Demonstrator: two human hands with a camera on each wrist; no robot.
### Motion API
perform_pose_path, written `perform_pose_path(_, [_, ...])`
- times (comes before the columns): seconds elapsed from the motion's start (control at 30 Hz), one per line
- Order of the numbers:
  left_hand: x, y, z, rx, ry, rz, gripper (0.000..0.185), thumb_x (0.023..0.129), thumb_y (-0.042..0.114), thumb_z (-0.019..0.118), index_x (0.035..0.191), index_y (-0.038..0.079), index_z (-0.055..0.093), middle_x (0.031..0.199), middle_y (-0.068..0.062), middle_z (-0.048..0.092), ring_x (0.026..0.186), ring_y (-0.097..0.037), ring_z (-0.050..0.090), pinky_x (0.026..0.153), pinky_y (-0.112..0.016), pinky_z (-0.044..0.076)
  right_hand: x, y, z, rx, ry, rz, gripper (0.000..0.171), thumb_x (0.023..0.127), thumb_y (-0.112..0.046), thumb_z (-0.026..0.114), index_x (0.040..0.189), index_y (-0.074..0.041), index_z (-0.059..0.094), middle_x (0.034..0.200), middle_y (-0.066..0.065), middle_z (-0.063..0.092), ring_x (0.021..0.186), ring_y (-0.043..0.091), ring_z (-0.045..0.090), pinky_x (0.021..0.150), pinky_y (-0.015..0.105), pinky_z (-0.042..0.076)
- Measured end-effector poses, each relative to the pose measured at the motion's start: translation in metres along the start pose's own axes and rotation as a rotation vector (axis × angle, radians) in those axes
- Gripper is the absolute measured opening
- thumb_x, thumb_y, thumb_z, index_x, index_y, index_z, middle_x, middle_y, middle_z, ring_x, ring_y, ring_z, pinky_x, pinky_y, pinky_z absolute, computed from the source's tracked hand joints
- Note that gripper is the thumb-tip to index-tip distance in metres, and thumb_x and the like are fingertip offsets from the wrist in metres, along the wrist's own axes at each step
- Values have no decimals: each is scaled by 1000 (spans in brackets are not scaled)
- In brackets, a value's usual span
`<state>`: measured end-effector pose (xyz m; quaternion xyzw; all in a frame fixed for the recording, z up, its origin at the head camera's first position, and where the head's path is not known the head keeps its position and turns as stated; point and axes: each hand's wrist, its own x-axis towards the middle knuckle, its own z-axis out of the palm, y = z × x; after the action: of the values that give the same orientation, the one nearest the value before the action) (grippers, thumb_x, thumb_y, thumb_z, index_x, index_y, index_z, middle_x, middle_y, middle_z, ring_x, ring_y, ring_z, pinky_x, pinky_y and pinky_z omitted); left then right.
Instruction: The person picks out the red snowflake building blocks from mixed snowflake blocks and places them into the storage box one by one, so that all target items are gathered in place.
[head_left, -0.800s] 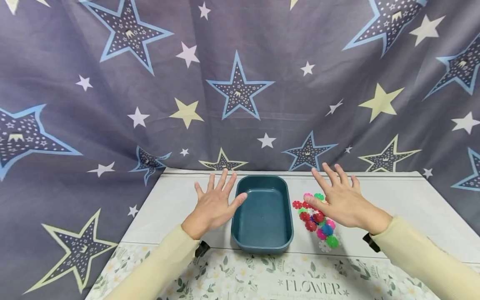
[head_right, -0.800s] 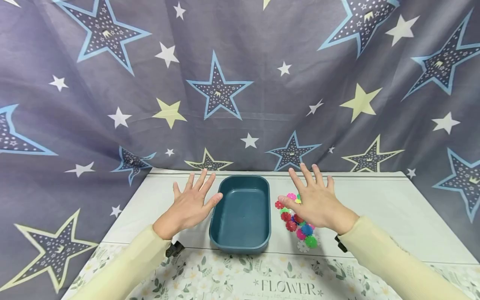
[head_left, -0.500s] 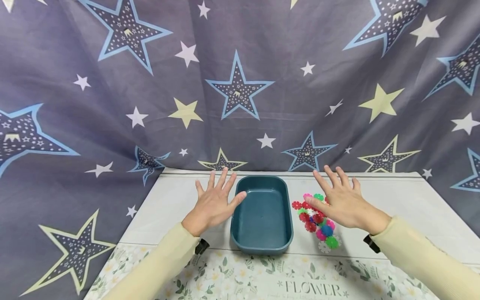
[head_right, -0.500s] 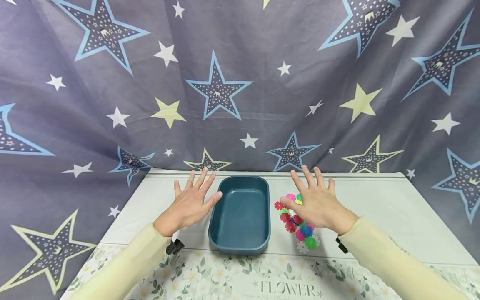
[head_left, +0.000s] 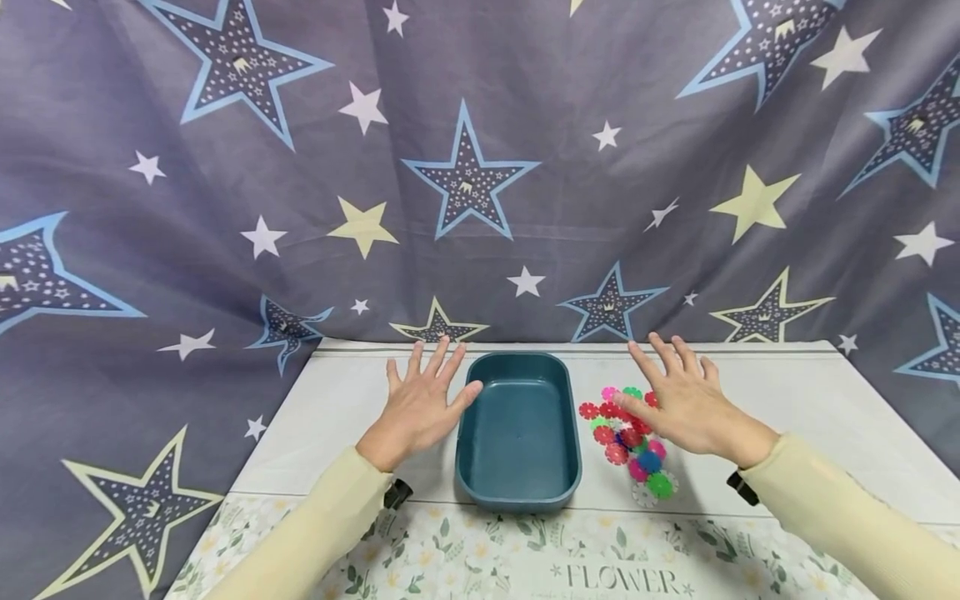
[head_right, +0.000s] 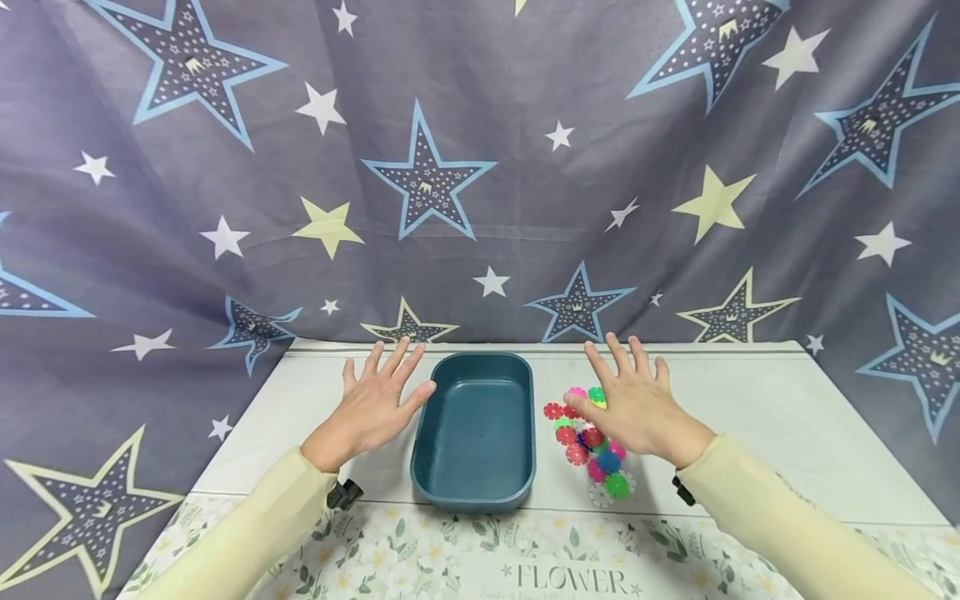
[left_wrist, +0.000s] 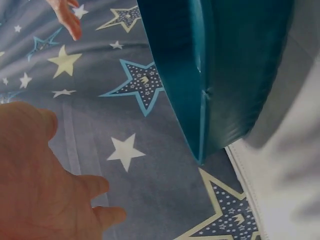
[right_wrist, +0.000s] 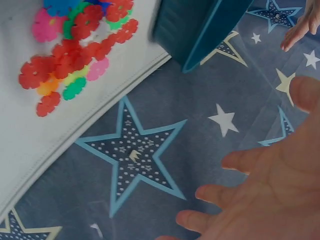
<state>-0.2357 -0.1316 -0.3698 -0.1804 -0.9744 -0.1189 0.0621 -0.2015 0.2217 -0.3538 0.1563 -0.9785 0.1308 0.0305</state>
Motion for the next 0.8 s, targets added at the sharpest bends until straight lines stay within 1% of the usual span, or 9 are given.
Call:
perform_pose_path(0.07, [2,-3,3,-37,13,4,69,96,61,30,152,22,23,154,-4,22,141,-37,7,101,-67,0,1,4,2,20,2,-7,82,92,-59,46,150,-5,23,151,27,12,134,51,5,95,70,5])
perform_pose_path(0.13, [5,-8,7,-71,29,20,64,97,53,38,151,20,27,149,-6,35,137,-35,22,102,-62,12,2,9,6,40,6,-28,79,92,-56,50,147,-2,30,149,28,15,133,52,8,96,70,8])
perform_pose_path(0.23, [10,-15,13,-129,54,49,55,97,39,49,146,16,38,134,-9,52,124,-33,40,93,-53,28,3,22,14,66,0,-68,71,90,-46,60,141,1,41,147,29,21,131,52,15,95,69,16])
perform_pose_path(0.3, [14,-20,19,-156,66,60,50,95,31,55,140,11,44,122,-11,58,112,-32,48,88,-49,34,5,31,21,85,1,-101,64,87,-37,67,135,2,48,143,30,27,128,52,22,93,69,21])
perform_pose_path(0.43, [17,-27,32,-224,36,42,46,93,21,60,134,2,49,105,-12,61,100,-30,56,86,-46,42,10,48,39,141,-3,-155,49,80,-18,77,121,3,60,131,30,43,117,50,36,92,66,27])
perform_pose_path(0.53, [16,-29,43,-255,-2,33,46,93,17,61,133,-2,48,102,-12,61,95,-28,59,84,-43,45,15,61,56,177,1,-198,36,76,-6,78,108,2,66,113,22,57,103,43,49,89,59,34])
perform_pose_path(0.6, [13,-29,50,-277,-10,37,44,93,14,60,132,-4,48,101,-11,61,93,-26,60,83,-41,46,18,69,66,187,7,-220,29,74,-1,78,102,1,69,103,15,62,95,37,54,87,55,38])
perform_pose_path(0.67, [9,-28,55,-315,-5,39,42,94,12,60,131,-5,48,101,-9,60,90,-23,61,81,-40,47,22,74,75,199,11,-227,25,75,1,77,99,0,70,97,10,64,91,32,57,84,51,40])
perform_pose_path(0.8, [3,-27,63,-385,22,54,39,94,8,58,130,-6,49,102,-7,59,86,-18,60,76,-36,48,31,76,89,211,10,-216,19,78,-2,75,97,-2,72,95,8,65,91,29,58,87,52,38])
